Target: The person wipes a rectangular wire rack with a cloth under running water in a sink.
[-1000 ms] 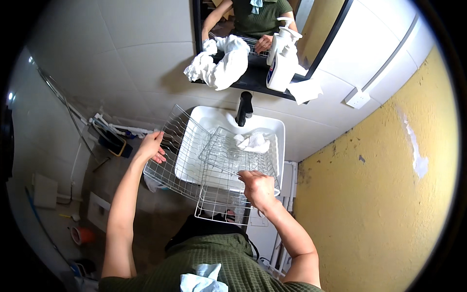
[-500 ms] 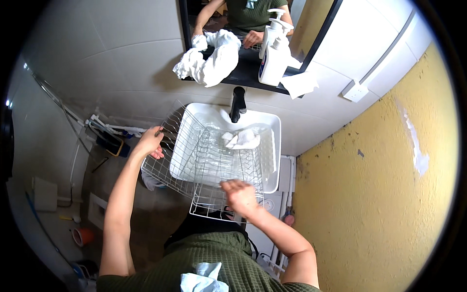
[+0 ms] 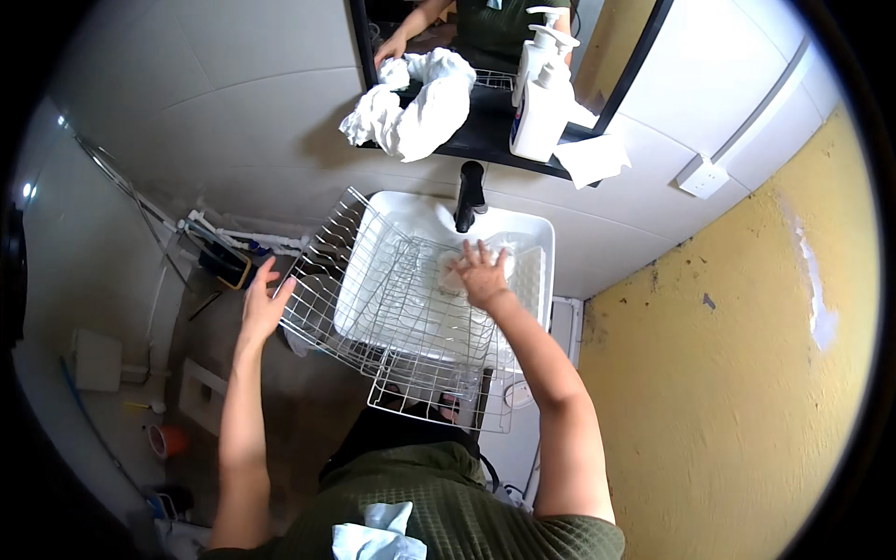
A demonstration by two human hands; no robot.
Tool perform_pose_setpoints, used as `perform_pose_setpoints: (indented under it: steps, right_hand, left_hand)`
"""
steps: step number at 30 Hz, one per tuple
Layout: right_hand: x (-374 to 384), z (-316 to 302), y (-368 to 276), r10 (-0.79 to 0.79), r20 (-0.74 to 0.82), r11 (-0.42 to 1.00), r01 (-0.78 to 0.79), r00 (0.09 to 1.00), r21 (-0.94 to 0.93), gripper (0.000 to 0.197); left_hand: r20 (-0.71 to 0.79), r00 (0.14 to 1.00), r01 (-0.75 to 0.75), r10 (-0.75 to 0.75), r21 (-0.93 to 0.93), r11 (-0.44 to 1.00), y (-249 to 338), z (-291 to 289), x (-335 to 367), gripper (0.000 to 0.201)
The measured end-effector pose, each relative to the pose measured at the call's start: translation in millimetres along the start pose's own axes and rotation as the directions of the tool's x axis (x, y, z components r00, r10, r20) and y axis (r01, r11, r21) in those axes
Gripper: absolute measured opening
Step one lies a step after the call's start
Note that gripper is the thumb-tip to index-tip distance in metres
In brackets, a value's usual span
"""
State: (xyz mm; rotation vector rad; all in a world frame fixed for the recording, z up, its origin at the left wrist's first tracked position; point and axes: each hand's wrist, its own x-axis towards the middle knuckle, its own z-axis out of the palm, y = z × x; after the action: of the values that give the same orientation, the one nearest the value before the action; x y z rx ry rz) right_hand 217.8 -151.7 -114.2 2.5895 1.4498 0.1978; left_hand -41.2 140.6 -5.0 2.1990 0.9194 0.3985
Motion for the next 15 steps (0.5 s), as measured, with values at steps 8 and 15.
perform_pose_setpoints:
  steps: [8, 15]
  right_hand:
    - [45.0, 45.9, 13.0, -0.036, 0.048, 0.954, 0.020, 0.998, 0.300, 0.020]
    - [71.5, 21.7, -53.6, 0.236, -0.120, 0.781, -0.115, 0.964, 0.614, 0.027]
  left_hand:
    - [0.341, 0.823, 0.540, -0.455, -0.721, 0.435, -23.5, 92.7, -113.2, 0.077]
    - [0.088, 0.868, 0.361, -0.488, -0.787, 0.501, -27.0, 147.4, -98.2, 0.036]
